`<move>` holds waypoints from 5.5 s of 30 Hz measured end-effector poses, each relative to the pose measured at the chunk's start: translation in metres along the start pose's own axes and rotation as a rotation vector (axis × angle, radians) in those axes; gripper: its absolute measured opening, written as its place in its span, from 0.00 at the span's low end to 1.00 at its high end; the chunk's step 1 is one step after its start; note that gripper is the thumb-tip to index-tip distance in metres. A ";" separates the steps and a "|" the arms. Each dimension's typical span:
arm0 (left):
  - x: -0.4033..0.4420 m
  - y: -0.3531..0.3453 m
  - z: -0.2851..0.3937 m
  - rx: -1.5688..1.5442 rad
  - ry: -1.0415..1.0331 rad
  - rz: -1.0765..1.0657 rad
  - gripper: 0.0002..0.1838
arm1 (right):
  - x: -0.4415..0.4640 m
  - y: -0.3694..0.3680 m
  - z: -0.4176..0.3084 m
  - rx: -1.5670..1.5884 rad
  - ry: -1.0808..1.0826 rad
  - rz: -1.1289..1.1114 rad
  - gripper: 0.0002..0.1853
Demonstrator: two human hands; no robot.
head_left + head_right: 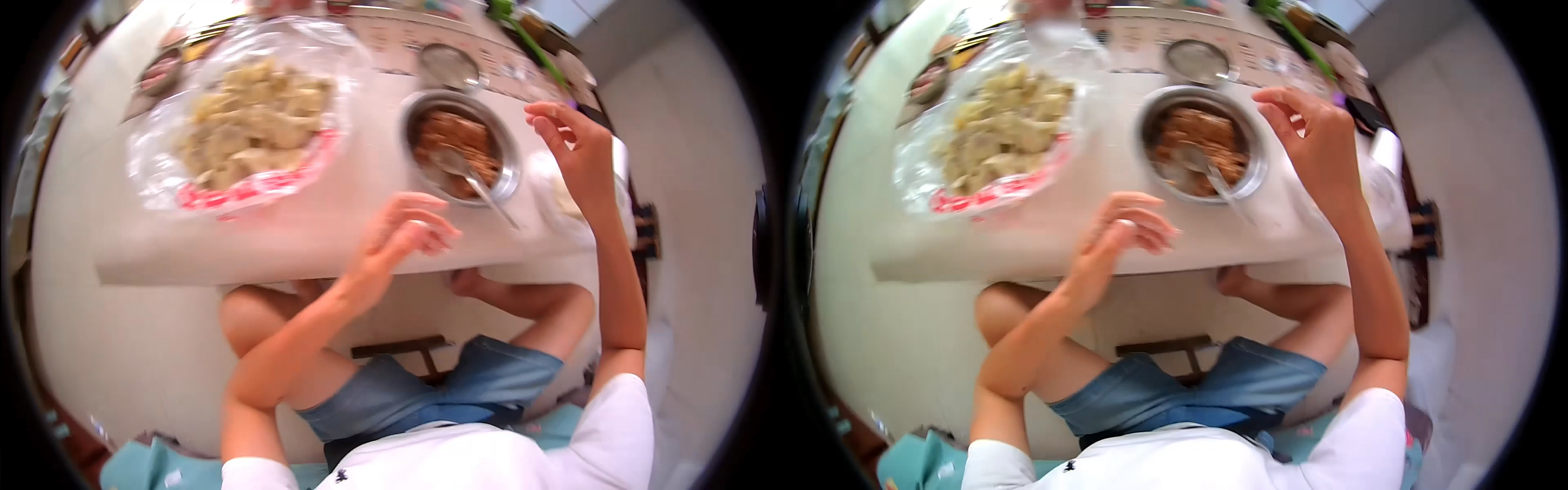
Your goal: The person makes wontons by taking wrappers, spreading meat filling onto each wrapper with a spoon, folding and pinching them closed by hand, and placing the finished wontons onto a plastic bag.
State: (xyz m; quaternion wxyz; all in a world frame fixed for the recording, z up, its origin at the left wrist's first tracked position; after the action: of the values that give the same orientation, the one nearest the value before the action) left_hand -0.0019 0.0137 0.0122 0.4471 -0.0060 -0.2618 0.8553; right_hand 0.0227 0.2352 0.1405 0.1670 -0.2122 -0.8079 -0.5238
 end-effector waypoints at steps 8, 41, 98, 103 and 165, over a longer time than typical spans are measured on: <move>0.012 -0.010 -0.001 -0.003 0.021 0.014 0.21 | -0.095 0.033 0.143 -0.158 -0.300 -0.290 0.08; 0.002 -0.040 -0.011 -0.527 0.389 -0.397 0.56 | -0.076 0.002 -0.006 1.074 -0.570 -0.446 0.08; 0.001 0.007 0.007 -0.878 0.219 0.313 0.26 | -0.117 -0.036 -0.018 0.583 0.213 -0.055 0.11; 0.000 0.014 0.007 -0.866 0.209 0.406 0.27 | -0.135 -0.023 -0.028 -0.029 0.782 -0.080 0.09; 0.009 0.018 0.006 -1.033 0.061 0.306 0.25 | -0.100 -0.034 -0.017 -0.029 0.220 0.263 0.09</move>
State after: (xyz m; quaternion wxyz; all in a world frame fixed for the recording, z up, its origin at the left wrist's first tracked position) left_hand -0.0226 0.0100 0.0111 0.2637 -0.2880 -0.6312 0.6701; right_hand 0.0908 0.1908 0.0716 0.3186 -0.2600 -0.7423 -0.5290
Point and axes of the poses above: each hand's wrist, its own x-axis towards the middle knuckle, its own y-axis out of the back of the hand, z = x × y, the point moved 2 cm from there along x, towards the middle knuckle
